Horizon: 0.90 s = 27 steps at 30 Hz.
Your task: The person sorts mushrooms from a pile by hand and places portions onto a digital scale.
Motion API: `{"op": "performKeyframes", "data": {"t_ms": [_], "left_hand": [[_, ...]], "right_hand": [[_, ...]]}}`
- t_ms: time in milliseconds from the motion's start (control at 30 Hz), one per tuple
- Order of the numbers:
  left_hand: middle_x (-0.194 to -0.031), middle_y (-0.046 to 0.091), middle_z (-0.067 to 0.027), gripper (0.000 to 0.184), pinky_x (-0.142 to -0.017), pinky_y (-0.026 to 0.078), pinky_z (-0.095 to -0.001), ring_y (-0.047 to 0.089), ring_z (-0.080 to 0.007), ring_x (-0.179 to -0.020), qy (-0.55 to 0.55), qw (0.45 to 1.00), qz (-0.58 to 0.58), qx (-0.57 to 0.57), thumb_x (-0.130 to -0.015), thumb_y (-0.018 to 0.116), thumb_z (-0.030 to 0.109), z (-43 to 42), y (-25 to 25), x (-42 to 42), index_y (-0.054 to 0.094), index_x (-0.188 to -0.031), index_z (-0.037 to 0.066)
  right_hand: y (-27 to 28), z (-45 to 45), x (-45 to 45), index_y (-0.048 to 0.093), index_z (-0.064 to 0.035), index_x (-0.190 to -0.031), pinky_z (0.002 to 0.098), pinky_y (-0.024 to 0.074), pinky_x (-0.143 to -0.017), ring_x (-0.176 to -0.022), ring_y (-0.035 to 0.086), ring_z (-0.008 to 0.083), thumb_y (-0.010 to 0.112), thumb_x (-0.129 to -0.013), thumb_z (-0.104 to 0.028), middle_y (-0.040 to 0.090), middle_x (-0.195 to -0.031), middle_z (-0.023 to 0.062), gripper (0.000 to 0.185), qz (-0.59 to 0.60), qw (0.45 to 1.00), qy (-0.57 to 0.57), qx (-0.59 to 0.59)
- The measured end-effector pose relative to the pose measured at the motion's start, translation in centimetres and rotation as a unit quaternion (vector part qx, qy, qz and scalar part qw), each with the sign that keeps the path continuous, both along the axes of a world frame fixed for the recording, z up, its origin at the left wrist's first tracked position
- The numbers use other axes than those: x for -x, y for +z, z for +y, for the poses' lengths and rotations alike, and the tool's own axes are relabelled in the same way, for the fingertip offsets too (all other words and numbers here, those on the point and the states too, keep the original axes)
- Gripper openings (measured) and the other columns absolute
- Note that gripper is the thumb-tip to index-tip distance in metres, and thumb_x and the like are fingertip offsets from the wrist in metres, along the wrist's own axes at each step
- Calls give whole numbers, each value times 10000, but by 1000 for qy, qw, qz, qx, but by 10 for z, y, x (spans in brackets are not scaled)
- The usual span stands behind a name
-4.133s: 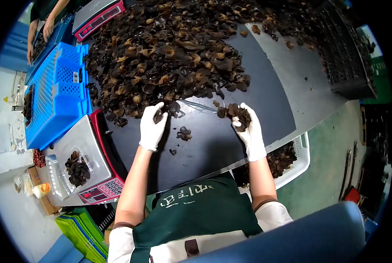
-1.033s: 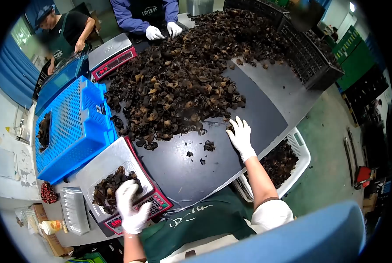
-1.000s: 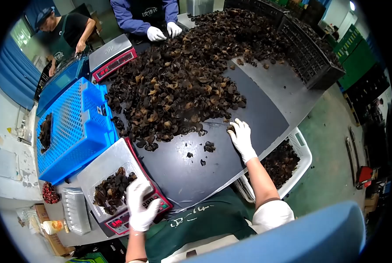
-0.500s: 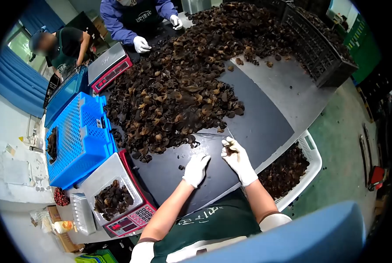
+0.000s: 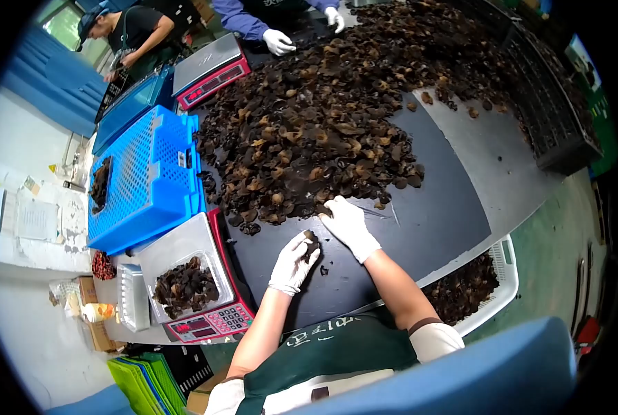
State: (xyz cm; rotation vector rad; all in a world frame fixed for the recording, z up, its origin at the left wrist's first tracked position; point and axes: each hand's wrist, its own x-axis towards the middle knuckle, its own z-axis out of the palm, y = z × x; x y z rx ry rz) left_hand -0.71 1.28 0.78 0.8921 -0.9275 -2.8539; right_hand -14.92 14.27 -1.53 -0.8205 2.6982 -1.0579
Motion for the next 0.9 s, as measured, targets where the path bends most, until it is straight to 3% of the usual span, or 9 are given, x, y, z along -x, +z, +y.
{"op": "performKeyframes", "data": {"t_ms": [133, 233, 433, 567, 667, 733, 767, 833, 900], "left_hand": [[-1054, 655, -87, 290, -866, 582, -394, 661, -219, -937, 13, 1000, 0, -7, -966, 586, 71, -11, -11, -14, 561, -1246, -2], [-1138, 660, -126, 332, -903, 571, -474, 671, -288, -1016, 2, 996, 64, -61, -987, 566, 123, -14, -15, -18, 530, -1301, 22], [-1356, 562, -125, 364, -1062, 413, -587, 530, -345, -1255, 46, 984, -37, -167, -1016, 486, 191, -5, -5, -16, 517, -1367, 100], [-1353, 563, -137, 444, -1072, 383, -591, 522, -373, -1241, -44, 919, 125, -371, -1010, 464, 380, 0, -14, -30, 540, -1338, 91], [-1265, 611, -134, 462, -1073, 402, -523, 553, -341, -1195, 10, 947, 83, -309, -1009, 458, 415, 1, -39, -41, 568, -1272, 51], [-1237, 626, -119, 387, -1067, 398, -546, 569, -331, -1176, 13, 951, 60, -302, -1010, 466, 388, -2, -15, -45, 583, -1255, 112], [-1199, 646, -110, 335, -1051, 414, -558, 593, -324, -1147, 35, 945, 19, -326, -1004, 494, 369, -3, 2, -49, 595, -1220, 134], [-1194, 650, -105, 276, -1066, 373, -603, 583, -326, -1159, 46, 920, 54, -386, -1002, 497, 350, -11, -13, -64, 602, -1209, 200], [-1197, 651, -101, 277, -1093, 324, -627, 575, -339, -1167, 67, 932, 57, -353, -993, 508, 342, -12, -5, -69, 591, -1222, 211]], "right_hand": [[10, 19, -4, 675, -60, -993, 338, 506, -661, -734, 627, 219, 614, -882, -234, 620, -828, 76, 215, -156, 973, -1, 173], [24, 41, -12, 646, -35, -1008, 263, 484, -562, -673, 611, 148, 557, -912, -152, 614, -766, 35, 176, -488, 789, -78, 366], [22, 53, -40, 605, -25, -1145, 275, 536, -641, -735, 628, 170, 528, -918, -60, 669, -988, 101, 242, -547, 697, -117, 449], [33, 20, -81, 641, -41, -1056, 300, 512, -842, -876, 623, 181, 555, -785, 32, 654, -1013, 72, 293, -74, 955, 47, 284], [78, 0, -102, 644, -41, -1059, 304, 515, -829, -879, 627, 188, 597, -783, 14, 652, -1034, 84, 286, -55, 946, 173, 268], [84, -8, -100, 646, -32, -1063, 327, 523, -811, -874, 640, 212, 634, -802, -33, 657, -1026, 93, 261, -215, 939, 110, 247], [47, -16, -83, 650, -26, -1071, 331, 525, -775, -857, 645, 208, 632, -834, -42, 659, -1007, 110, 238, 20, 962, 108, 249], [34, -31, -56, 653, -15, -1096, 342, 522, -828, -913, 654, 252, 596, -866, -39, 661, -1031, 147, 239, -45, 982, 39, 177], [-12, -49, -28, 624, -45, -1170, 400, 504, -873, -1025, 615, 291, 641, -850, -114, 642, -1078, 159, 328, 189, 976, 44, 101]]}}
